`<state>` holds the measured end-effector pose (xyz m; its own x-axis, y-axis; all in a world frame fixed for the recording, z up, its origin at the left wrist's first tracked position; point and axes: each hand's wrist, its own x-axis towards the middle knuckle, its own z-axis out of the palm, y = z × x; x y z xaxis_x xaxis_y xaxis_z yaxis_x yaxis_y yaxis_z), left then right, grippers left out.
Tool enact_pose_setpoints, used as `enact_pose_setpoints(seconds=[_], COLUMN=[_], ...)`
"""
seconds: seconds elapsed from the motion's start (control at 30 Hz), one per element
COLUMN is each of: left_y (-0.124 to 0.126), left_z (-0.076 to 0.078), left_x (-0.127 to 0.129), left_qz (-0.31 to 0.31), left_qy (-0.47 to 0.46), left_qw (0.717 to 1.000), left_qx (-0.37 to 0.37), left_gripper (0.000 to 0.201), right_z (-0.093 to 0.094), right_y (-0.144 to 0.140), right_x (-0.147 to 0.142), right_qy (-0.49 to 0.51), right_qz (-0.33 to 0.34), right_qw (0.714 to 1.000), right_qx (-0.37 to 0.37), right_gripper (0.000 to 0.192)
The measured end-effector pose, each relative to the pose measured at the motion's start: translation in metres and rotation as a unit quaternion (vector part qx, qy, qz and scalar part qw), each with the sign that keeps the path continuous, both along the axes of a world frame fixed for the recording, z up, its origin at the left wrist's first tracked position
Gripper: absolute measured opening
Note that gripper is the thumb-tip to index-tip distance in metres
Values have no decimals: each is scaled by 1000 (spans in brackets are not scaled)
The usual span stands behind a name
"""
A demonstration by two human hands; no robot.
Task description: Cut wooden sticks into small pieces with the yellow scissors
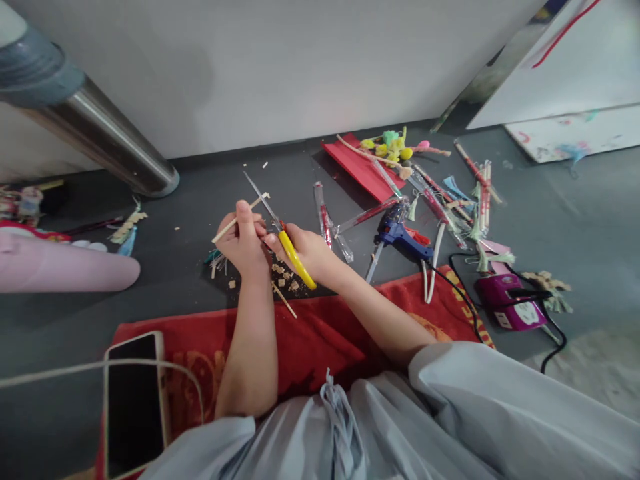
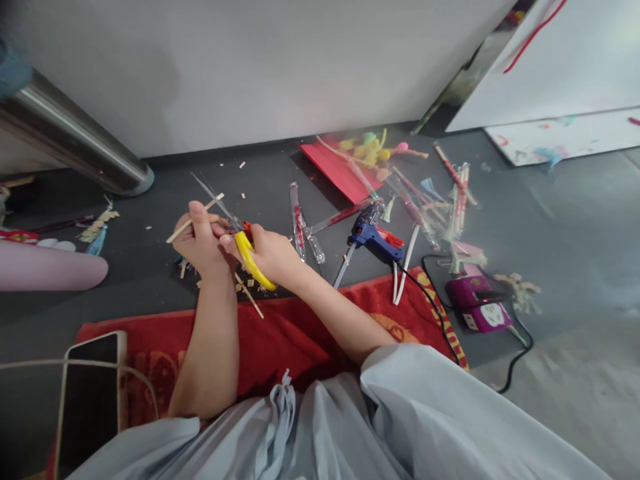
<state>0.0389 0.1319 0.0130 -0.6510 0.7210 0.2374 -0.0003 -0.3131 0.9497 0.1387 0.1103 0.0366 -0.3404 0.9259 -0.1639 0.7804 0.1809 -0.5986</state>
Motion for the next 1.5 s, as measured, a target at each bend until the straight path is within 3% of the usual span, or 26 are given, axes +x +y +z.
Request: enact_pose_setpoints(seconds=[0.17, 0.37, 0.5, 0.63, 1.2, 1.5], left_y=[-4, -2, -1, -1, -3, -2], left_z=[-1, 2, 3, 2, -3, -4], left_x=[3, -1, 0, 2, -3, -6], left_qz=[-11, -69, -81, -82, -66, -59], left_qy=[26, -70, -66, -70, 29, 49], left_qw=[1000, 995, 994, 994, 997, 997], left_qx=[-4, 25, 20, 27, -25, -22], left_gripper=[43, 45, 47, 46, 44, 44], right_z=[2, 5, 8, 8, 16, 15], right_y=[4, 7, 9, 11, 13, 17], right_x=[4, 12, 19, 23, 26, 27], right_qy=[5, 64, 132, 154, 58, 69], right_qz=[0, 41, 81, 102, 68, 39], right_qw=[1000, 997, 985, 980, 993, 993], right_qx=[-12, -30, -75, -75, -78, -93], right_gripper=[59, 55, 53, 54, 57, 56])
